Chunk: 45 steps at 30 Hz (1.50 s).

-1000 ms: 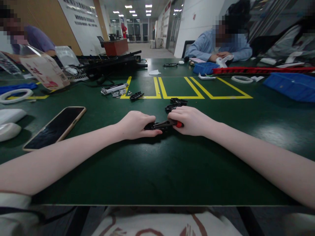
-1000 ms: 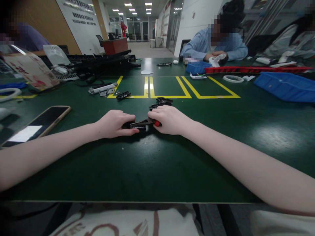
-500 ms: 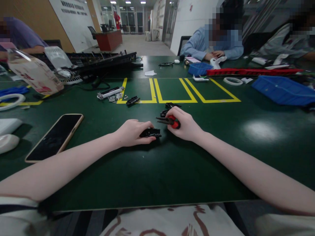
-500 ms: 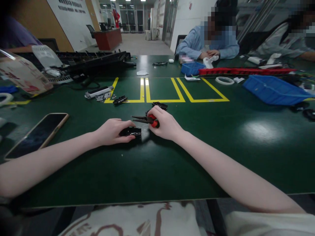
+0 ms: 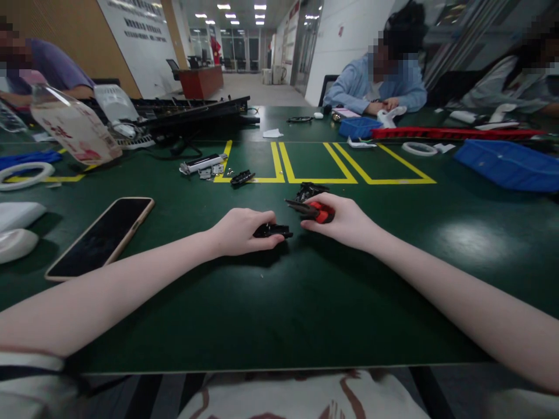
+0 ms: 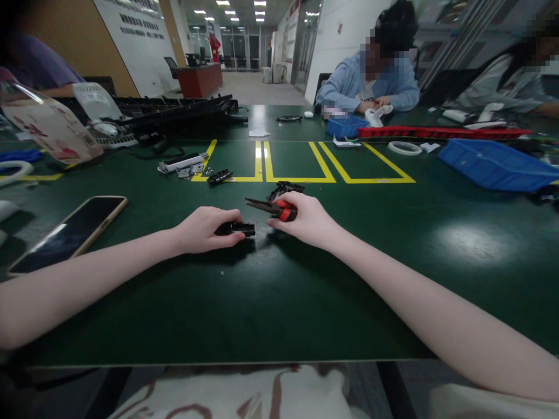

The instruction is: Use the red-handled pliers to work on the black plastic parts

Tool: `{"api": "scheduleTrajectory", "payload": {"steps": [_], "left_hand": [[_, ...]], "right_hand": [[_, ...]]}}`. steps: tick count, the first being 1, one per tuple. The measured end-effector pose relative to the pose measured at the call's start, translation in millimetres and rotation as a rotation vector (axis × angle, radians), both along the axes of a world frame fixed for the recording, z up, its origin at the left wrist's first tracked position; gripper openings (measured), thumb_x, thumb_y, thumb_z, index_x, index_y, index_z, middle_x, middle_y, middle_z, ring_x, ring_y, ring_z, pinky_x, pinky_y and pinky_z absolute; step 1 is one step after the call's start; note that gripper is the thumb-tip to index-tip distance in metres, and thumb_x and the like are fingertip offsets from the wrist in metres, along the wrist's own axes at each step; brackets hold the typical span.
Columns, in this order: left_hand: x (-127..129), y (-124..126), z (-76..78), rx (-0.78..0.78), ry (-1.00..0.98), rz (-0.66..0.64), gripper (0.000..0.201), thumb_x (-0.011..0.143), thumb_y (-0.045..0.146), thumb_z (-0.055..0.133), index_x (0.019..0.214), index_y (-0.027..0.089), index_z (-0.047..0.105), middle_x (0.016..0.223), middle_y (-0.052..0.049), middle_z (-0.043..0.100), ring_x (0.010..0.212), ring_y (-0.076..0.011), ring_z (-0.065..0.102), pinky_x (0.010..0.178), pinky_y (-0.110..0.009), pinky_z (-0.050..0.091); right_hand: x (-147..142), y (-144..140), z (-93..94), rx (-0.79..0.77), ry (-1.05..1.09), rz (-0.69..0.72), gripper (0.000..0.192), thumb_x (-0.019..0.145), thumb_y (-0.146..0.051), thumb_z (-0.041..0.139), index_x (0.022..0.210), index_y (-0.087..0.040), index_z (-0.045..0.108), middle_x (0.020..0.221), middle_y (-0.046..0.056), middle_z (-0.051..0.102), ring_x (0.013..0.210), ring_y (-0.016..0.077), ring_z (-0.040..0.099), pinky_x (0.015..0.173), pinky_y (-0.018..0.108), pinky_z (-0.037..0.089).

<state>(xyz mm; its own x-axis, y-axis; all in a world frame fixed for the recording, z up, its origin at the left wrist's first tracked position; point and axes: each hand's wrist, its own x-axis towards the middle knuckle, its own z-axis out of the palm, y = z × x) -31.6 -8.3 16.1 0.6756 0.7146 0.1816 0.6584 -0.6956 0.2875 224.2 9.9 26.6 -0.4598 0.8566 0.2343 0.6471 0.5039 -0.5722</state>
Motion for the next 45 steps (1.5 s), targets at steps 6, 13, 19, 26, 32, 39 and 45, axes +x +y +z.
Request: {"api": "scheduleTrajectory", "payload": {"steps": [6, 13, 19, 26, 32, 39, 45], "left_hand": [[1.3, 1.2, 0.3, -0.026, 0.055, 0.023, 0.047, 0.094, 0.063, 0.046, 0.088, 0.018, 0.059, 0.074, -0.002, 0.066, 0.061, -0.0161, 0.057, 0.055, -0.025, 0.031], [3.4, -0.7, 3.7, -0.060, 0.071, 0.063, 0.050, 0.091, 0.067, 0.049, 0.096, 0.019, 0.060, 0.079, -0.002, 0.068, 0.066, -0.0176, 0.060, 0.057, -0.025, 0.034], [4.0, 2.7, -0.8, -0.061, 0.041, 0.071, 0.051, 0.089, 0.069, 0.051, 0.103, 0.020, 0.062, 0.078, -0.001, 0.068, 0.066, -0.0179, 0.061, 0.057, -0.025, 0.034], [4.1, 4.3, -2.8, -0.041, 0.050, 0.073, 0.054, 0.090, 0.070, 0.049, 0.108, 0.021, 0.062, 0.082, -0.003, 0.071, 0.068, -0.0193, 0.064, 0.058, -0.026, 0.035], [4.6, 4.4, -3.2, -0.013, 0.092, 0.089, 0.054, 0.092, 0.068, 0.047, 0.109, 0.019, 0.061, 0.080, -0.003, 0.071, 0.065, -0.0195, 0.063, 0.057, -0.026, 0.034], [4.9, 3.7, -4.0, 0.005, 0.091, 0.086, 0.052, 0.093, 0.068, 0.045, 0.109, 0.020, 0.060, 0.080, -0.003, 0.070, 0.064, -0.0194, 0.063, 0.056, -0.026, 0.033], [5.3, 3.5, -2.5, -0.002, 0.095, 0.089, 0.052, 0.094, 0.067, 0.044, 0.107, 0.019, 0.060, 0.078, -0.003, 0.070, 0.064, -0.0191, 0.062, 0.056, -0.026, 0.034]], "right_hand": [[8.2, 2.7, 9.3, -0.179, -0.109, 0.011, 0.033, 0.063, -0.021, 0.069, 0.094, -0.020, 0.059, 0.096, 0.004, 0.067, 0.084, 0.0216, 0.063, 0.075, 0.034, 0.050], [20.5, 9.3, 13.1, -0.237, -0.027, 0.140, 0.034, 0.069, -0.034, 0.073, 0.098, -0.020, 0.061, 0.100, 0.005, 0.065, 0.087, 0.0226, 0.063, 0.078, 0.036, 0.050], [9.6, 5.0, -10.1, 0.225, -0.131, 0.200, 0.023, 0.084, -0.034, 0.061, 0.099, -0.017, 0.064, 0.102, 0.010, 0.067, 0.093, 0.0255, 0.062, 0.079, 0.037, 0.046], [3.5, -0.1, -14.4, 0.441, -0.346, 0.152, 0.039, 0.083, -0.055, 0.064, 0.090, -0.017, 0.063, 0.086, 0.009, 0.068, 0.078, 0.0241, 0.061, 0.068, 0.035, 0.041], [4.7, 1.0, -15.6, 0.505, -0.358, 0.179, 0.050, 0.086, -0.060, 0.060, 0.107, -0.015, 0.064, 0.096, 0.010, 0.071, 0.083, 0.0247, 0.064, 0.070, 0.034, 0.042], [3.5, 0.2, -16.4, 0.617, -0.411, 0.208, 0.049, 0.091, -0.062, 0.053, 0.098, -0.015, 0.066, 0.091, 0.010, 0.070, 0.078, 0.0233, 0.063, 0.067, 0.034, 0.040], [1.7, -0.6, -14.1, 0.545, -0.409, 0.171, 0.043, 0.091, -0.057, 0.054, 0.091, -0.015, 0.062, 0.086, 0.009, 0.069, 0.074, 0.0221, 0.060, 0.066, 0.033, 0.040]]}}
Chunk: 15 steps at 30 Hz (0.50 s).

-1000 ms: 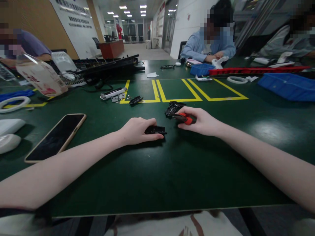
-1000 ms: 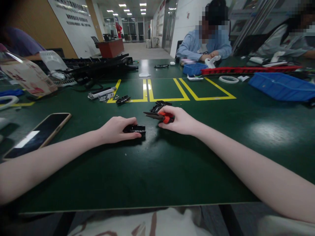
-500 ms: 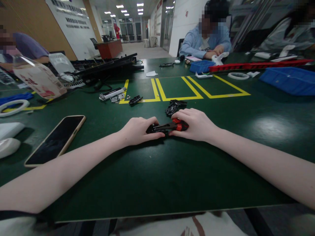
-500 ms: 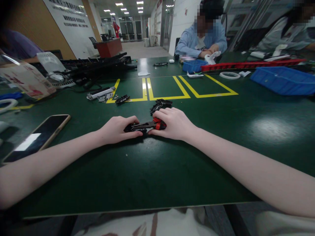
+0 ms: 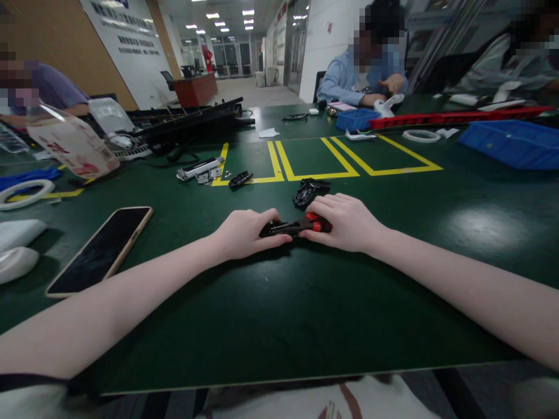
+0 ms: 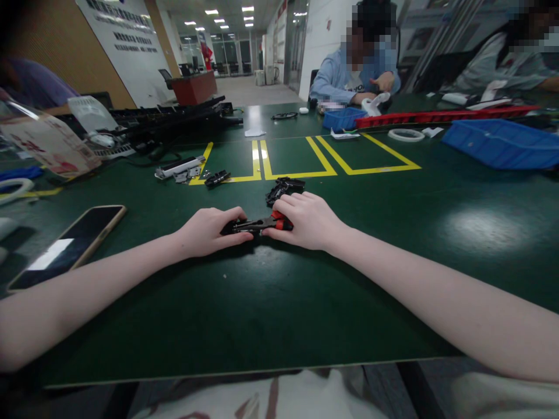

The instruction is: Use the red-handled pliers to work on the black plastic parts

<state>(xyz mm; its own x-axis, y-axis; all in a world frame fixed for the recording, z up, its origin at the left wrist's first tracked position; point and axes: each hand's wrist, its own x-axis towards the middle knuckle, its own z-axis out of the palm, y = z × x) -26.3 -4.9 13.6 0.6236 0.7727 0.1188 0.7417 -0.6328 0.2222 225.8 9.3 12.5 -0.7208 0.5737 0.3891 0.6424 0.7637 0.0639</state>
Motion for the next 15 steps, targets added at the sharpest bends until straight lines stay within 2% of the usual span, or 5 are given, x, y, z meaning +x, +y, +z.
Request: {"api": "scheduleTrajectory", "payload": {"steps": [10, 15], "left_hand": [[0.0, -1.1, 1.7, -0.022, 0.003, 0.001, 0.053, 0.095, 0.067, 0.042, 0.107, 0.019, 0.061, 0.080, -0.004, 0.070, 0.066, -0.0191, 0.063, 0.056, -0.025, 0.036], [-0.3, 0.2, 1.2, -0.018, 0.020, 0.011, 0.051, 0.093, 0.066, 0.046, 0.106, 0.019, 0.061, 0.080, -0.004, 0.070, 0.066, -0.0189, 0.063, 0.056, -0.025, 0.036]], "right_hand": [[-3.0, -0.9, 6.4, -0.172, -0.048, -0.044, 0.040, 0.093, -0.058, 0.047, 0.085, -0.019, 0.054, 0.083, 0.009, 0.065, 0.069, 0.0214, 0.054, 0.063, 0.033, 0.037], [-3.8, 0.2, 9.7, -0.258, -0.081, -0.034, 0.041, 0.093, -0.059, 0.045, 0.084, -0.020, 0.051, 0.084, 0.010, 0.064, 0.070, 0.0218, 0.056, 0.063, 0.032, 0.037]]}}
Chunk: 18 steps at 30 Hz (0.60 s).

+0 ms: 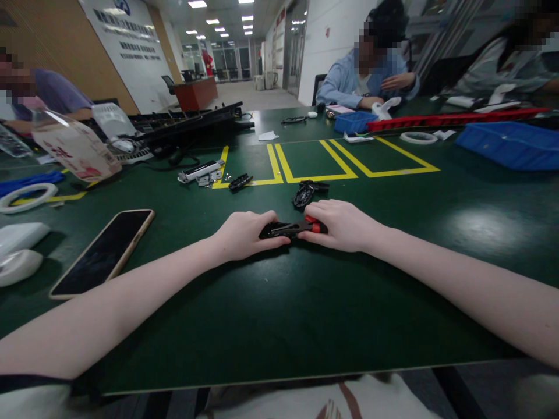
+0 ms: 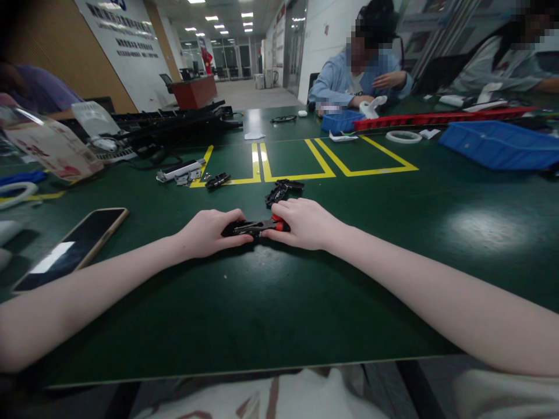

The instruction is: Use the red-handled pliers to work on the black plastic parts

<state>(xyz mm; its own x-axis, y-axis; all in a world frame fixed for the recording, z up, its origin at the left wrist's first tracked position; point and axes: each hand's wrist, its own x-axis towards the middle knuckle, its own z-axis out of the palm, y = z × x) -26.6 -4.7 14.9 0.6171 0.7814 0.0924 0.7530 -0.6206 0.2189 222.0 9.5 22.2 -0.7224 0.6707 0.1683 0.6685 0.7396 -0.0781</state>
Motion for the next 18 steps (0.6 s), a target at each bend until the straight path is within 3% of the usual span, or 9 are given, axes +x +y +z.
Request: {"api": "scheduleTrajectory", "payload": {"steps": [8, 18], "left_hand": [[-0.6, 1.0, -1.2, 0.036, -0.002, 0.045, 0.048, 0.092, 0.064, 0.051, 0.104, 0.019, 0.061, 0.082, -0.004, 0.071, 0.069, -0.0202, 0.065, 0.058, -0.026, 0.036], [1.0, 2.8, 2.1, -0.001, 0.046, -0.017, 0.047, 0.095, 0.063, 0.045, 0.102, 0.019, 0.060, 0.080, -0.004, 0.070, 0.068, -0.0201, 0.064, 0.057, -0.026, 0.035]], "right_hand": [[-6.4, -6.7, 6.7, -0.071, -0.037, -0.080, 0.037, 0.093, -0.056, 0.049, 0.084, -0.020, 0.053, 0.086, 0.009, 0.065, 0.072, 0.0219, 0.058, 0.060, 0.031, 0.034], [-2.0, 0.2, 11.5, -0.051, -0.055, -0.015, 0.041, 0.094, -0.058, 0.046, 0.083, -0.020, 0.054, 0.081, 0.008, 0.065, 0.068, 0.0195, 0.056, 0.059, 0.030, 0.032]]}}
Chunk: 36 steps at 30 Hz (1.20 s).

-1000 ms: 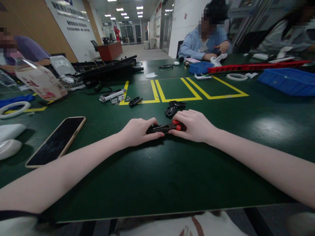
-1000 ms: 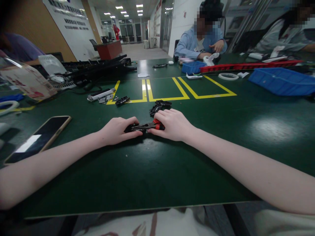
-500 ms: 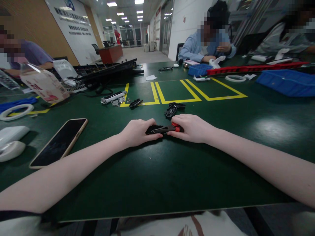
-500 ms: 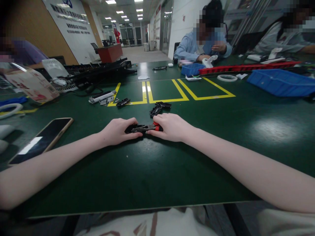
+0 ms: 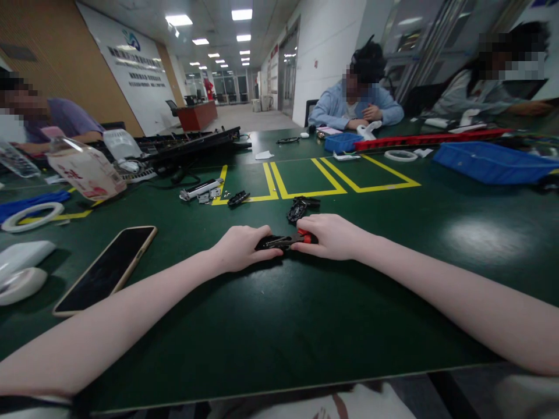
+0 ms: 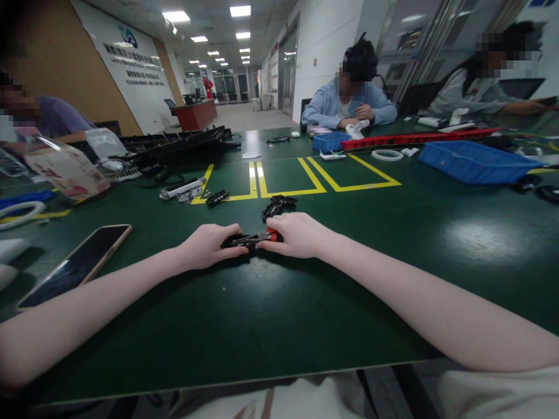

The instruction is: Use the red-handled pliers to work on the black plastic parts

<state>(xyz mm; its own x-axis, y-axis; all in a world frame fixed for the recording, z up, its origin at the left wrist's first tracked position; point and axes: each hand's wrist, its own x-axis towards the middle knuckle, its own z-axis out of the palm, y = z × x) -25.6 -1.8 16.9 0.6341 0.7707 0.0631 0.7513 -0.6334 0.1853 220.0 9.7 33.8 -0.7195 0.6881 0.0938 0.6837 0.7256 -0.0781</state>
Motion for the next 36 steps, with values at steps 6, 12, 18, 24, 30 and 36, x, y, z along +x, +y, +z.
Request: {"api": "scheduleTrajectory", "payload": {"steps": [6, 12, 18, 24, 30, 36], "left_hand": [[0.4, -0.3, -1.2, 0.006, 0.001, -0.031, 0.046, 0.094, 0.064, 0.048, 0.101, 0.020, 0.061, 0.077, -0.003, 0.069, 0.066, -0.0191, 0.063, 0.057, -0.025, 0.034], [-0.5, 0.5, -3.0, -0.008, -0.029, -0.035, 0.048, 0.088, 0.068, 0.054, 0.102, 0.022, 0.060, 0.080, -0.002, 0.070, 0.070, -0.0196, 0.065, 0.058, -0.025, 0.035], [1.7, 0.7, -2.1, 0.030, 0.058, -0.036, 0.047, 0.094, 0.065, 0.046, 0.092, 0.020, 0.060, 0.077, -0.004, 0.069, 0.068, -0.0200, 0.064, 0.057, -0.026, 0.034], [1.7, 0.9, -3.0, 0.034, 0.047, -0.034, 0.046, 0.094, 0.064, 0.046, 0.091, 0.020, 0.059, 0.076, -0.004, 0.068, 0.068, -0.0198, 0.063, 0.056, -0.026, 0.034], [1.9, -2.6, -1.9, 0.017, -0.018, -0.020, 0.045, 0.093, 0.063, 0.048, 0.088, 0.020, 0.061, 0.074, -0.003, 0.067, 0.065, -0.0181, 0.061, 0.057, -0.026, 0.034], [1.4, -0.2, -5.0, -0.021, -0.105, 0.025, 0.039, 0.088, 0.060, 0.057, 0.093, 0.021, 0.061, 0.082, -0.002, 0.070, 0.070, -0.0192, 0.063, 0.058, -0.025, 0.038]], "right_hand": [[2.7, -3.0, 1.4, 0.003, -0.017, 0.000, 0.043, 0.093, -0.060, 0.047, 0.085, -0.019, 0.057, 0.081, 0.007, 0.065, 0.068, 0.0195, 0.055, 0.059, 0.030, 0.032], [4.2, -6.4, -4.7, 0.031, 0.016, 0.003, 0.042, 0.094, -0.059, 0.049, 0.085, -0.019, 0.057, 0.079, 0.006, 0.063, 0.068, 0.0192, 0.055, 0.060, 0.029, 0.031], [2.8, -9.5, -10.0, 0.125, 0.017, 0.001, 0.038, 0.095, -0.054, 0.049, 0.086, -0.018, 0.058, 0.082, 0.008, 0.064, 0.072, 0.0204, 0.055, 0.065, 0.031, 0.034], [2.7, -12.7, -11.6, 0.193, 0.023, -0.002, 0.038, 0.095, -0.054, 0.051, 0.090, -0.017, 0.060, 0.084, 0.010, 0.065, 0.074, 0.0221, 0.055, 0.067, 0.032, 0.035], [2.8, -11.8, -11.2, 0.135, 0.018, -0.008, 0.039, 0.095, -0.054, 0.050, 0.090, -0.016, 0.059, 0.084, 0.009, 0.065, 0.074, 0.0214, 0.057, 0.067, 0.031, 0.037], [-0.5, -13.3, -0.1, 0.006, -0.010, -0.061, 0.042, 0.095, -0.059, 0.048, 0.086, -0.019, 0.058, 0.083, 0.008, 0.066, 0.071, 0.0207, 0.059, 0.062, 0.030, 0.036]]}}
